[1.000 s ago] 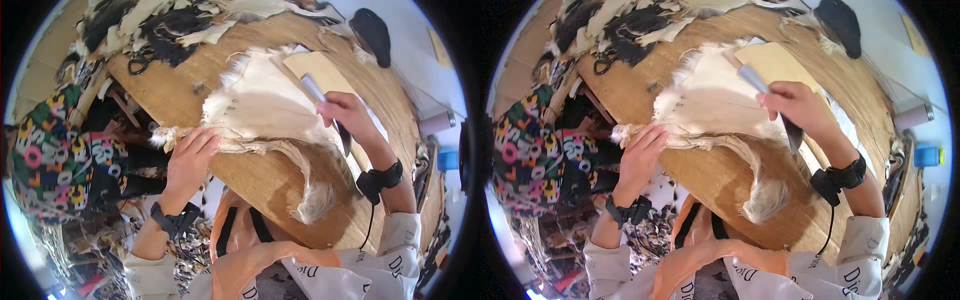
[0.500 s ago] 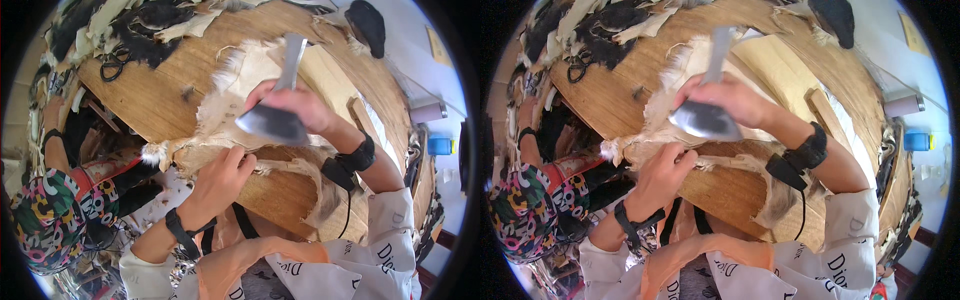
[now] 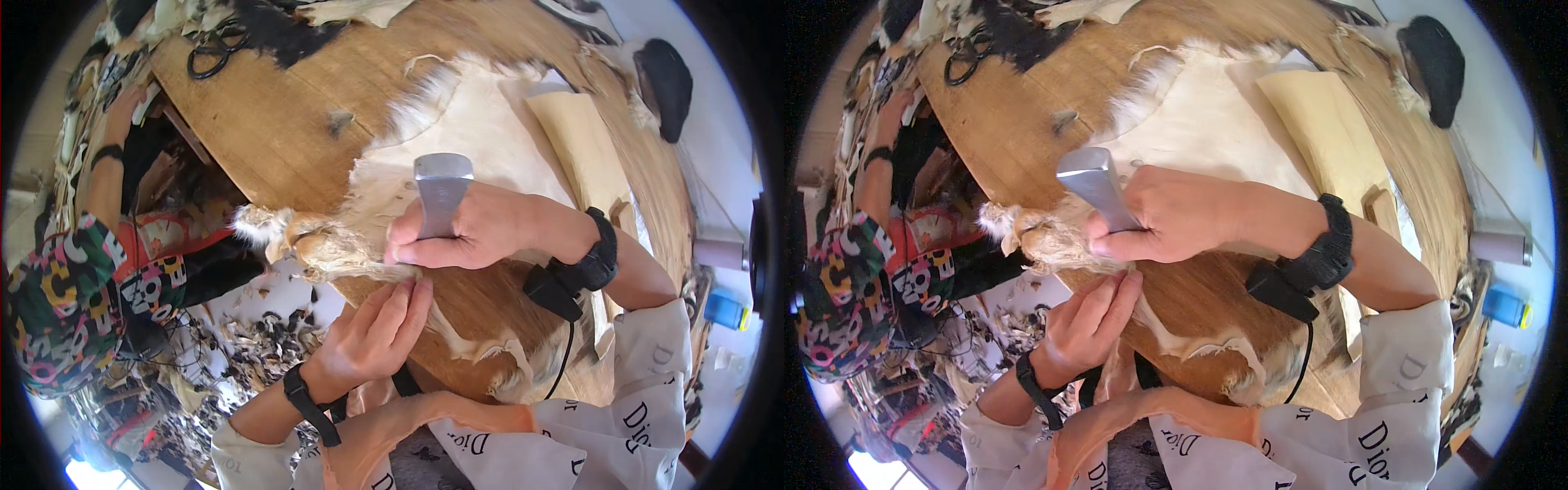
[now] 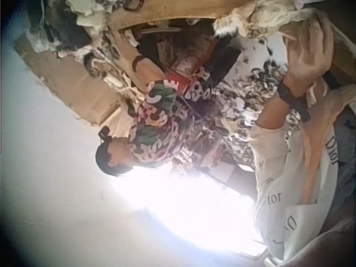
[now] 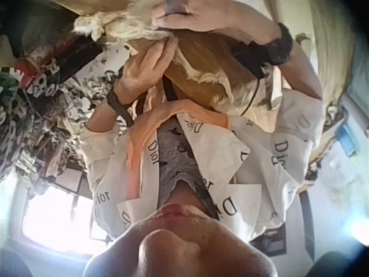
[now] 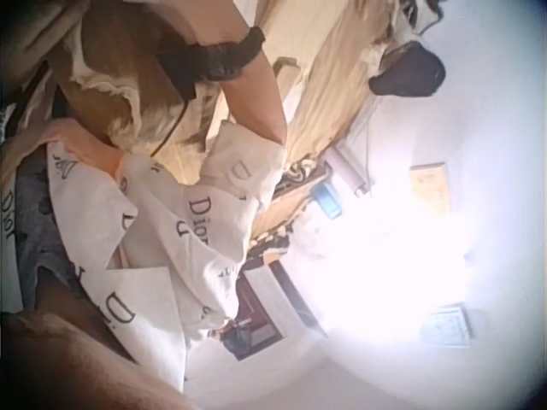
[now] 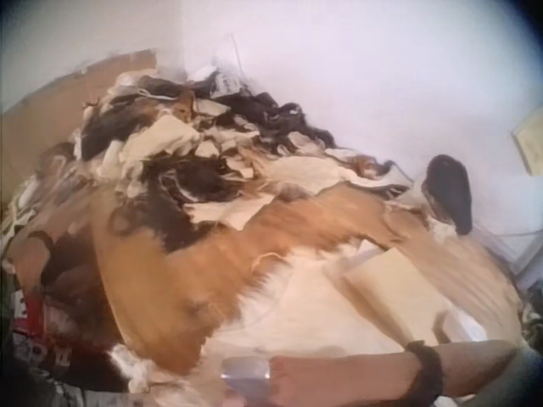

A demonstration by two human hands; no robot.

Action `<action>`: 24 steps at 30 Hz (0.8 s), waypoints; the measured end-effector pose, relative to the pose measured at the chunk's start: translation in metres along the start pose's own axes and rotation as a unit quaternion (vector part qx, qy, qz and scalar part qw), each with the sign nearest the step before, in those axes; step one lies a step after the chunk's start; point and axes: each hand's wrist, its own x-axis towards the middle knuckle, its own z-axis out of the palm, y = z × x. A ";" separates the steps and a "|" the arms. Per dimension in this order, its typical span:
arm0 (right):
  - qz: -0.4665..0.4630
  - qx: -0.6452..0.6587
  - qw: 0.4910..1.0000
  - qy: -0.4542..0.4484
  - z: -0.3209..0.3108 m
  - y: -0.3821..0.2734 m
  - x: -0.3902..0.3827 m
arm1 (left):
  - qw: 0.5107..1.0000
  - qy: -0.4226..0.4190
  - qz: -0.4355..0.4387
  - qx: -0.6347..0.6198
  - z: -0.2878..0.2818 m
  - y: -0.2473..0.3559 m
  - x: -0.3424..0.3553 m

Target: Scraping and hand-sewing fur hides on a wooden workbench in a workshop.

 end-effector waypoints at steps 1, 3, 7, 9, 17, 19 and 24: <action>0.015 -0.013 1.000 -0.020 -0.002 0.002 -0.002 | 1.000 0.010 0.003 -0.008 0.001 -0.001 -0.001; 0.026 -0.027 0.998 -0.047 -0.001 0.003 -0.004 | 0.999 0.020 -0.007 -0.024 0.002 -0.002 -0.001; -0.054 -0.084 0.994 0.033 0.013 0.002 -0.002 | 0.994 0.042 -0.018 -0.100 -0.001 -0.004 0.002; -0.078 -0.093 0.991 0.062 0.017 -0.001 0.000 | 0.992 0.063 -0.024 -0.107 -0.002 -0.005 0.002; -0.032 -0.085 0.972 0.216 0.050 0.009 0.011 | 0.981 0.124 -0.034 -0.144 -0.030 -0.012 0.006; 0.014 -0.070 0.967 0.246 0.058 0.003 0.014 | 0.983 0.117 -0.028 -0.137 -0.037 -0.011 0.002; 0.083 -0.188 0.933 0.295 0.064 -0.010 0.030 | 0.983 0.114 -0.084 -0.113 -0.060 -0.016 -0.013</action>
